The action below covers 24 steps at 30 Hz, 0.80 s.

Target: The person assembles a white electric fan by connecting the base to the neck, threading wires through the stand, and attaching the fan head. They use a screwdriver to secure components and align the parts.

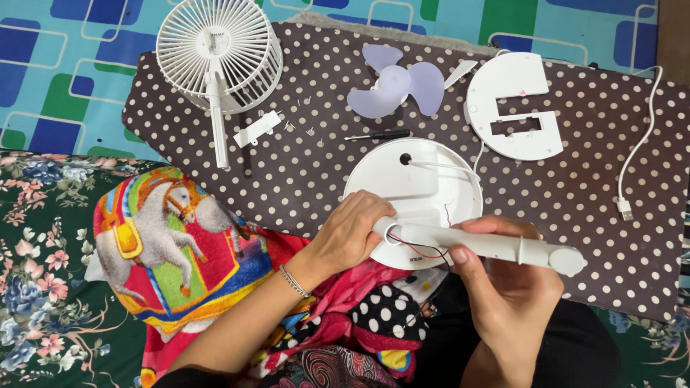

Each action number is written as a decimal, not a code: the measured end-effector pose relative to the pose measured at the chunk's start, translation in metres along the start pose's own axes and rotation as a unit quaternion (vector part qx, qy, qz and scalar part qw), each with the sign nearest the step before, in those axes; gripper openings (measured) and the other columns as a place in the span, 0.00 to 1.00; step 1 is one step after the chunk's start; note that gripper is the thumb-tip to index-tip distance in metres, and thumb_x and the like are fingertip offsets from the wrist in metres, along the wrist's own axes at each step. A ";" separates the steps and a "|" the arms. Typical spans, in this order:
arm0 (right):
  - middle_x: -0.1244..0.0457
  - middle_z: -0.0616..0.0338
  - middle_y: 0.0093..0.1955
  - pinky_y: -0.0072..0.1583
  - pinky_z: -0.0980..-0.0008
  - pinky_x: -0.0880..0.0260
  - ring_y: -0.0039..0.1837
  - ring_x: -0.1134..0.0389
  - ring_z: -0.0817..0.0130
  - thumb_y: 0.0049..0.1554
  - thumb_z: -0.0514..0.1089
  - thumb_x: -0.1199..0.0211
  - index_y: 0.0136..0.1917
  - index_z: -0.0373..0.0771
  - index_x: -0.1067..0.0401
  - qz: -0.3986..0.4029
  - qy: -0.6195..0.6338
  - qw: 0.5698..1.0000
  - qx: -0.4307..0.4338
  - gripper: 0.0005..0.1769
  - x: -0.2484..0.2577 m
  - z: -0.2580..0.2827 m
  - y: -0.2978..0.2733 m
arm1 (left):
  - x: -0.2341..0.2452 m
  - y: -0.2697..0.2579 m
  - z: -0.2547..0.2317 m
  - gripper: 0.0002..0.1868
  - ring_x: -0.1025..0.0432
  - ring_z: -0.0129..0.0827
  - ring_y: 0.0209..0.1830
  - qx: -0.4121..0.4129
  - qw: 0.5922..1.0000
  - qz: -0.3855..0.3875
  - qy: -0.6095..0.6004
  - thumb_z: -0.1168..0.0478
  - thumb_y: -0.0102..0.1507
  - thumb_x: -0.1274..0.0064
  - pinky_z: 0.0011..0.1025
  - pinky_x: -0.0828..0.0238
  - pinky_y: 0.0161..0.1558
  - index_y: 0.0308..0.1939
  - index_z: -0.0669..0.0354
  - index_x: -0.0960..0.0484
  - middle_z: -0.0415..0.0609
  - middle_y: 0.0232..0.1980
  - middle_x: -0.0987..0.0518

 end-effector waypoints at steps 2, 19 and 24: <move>0.35 0.46 0.56 0.59 0.70 0.27 0.56 0.31 0.67 0.59 0.23 0.36 0.57 0.23 0.31 0.020 -0.020 0.999 0.041 0.13 -0.001 0.002 -0.002 | 0.000 0.000 0.000 0.29 0.26 0.51 0.47 -0.002 1.000 0.000 0.000 0.74 0.60 0.44 0.43 0.29 0.49 0.62 0.63 0.39 0.55 0.50 0.23; 0.31 0.49 0.49 0.54 0.72 0.29 0.51 0.30 0.67 0.49 0.27 0.27 0.53 0.29 0.31 0.041 -0.074 0.994 0.072 0.20 -0.010 0.011 -0.018 | -0.002 -0.011 0.005 0.30 0.24 0.51 0.50 -0.007 1.000 0.002 -0.029 0.79 0.52 0.47 0.44 0.26 0.53 0.58 0.63 0.33 0.55 0.49 0.22; 0.30 0.51 0.47 0.43 0.76 0.29 0.43 0.30 0.71 0.48 0.29 0.26 0.51 0.29 0.29 0.041 -0.103 0.993 0.037 0.18 -0.014 0.018 -0.015 | 0.000 -0.009 0.004 0.30 0.24 0.51 0.50 -0.002 1.000 0.004 -0.026 0.79 0.51 0.48 0.44 0.27 0.53 0.58 0.63 0.33 0.55 0.49 0.22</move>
Point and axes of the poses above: each hand's wrist, its own y-axis towards the middle knuckle, its own x-axis out of the back of the hand, z = x × y, the point moved 5 cm from there along y, towards the middle knuckle
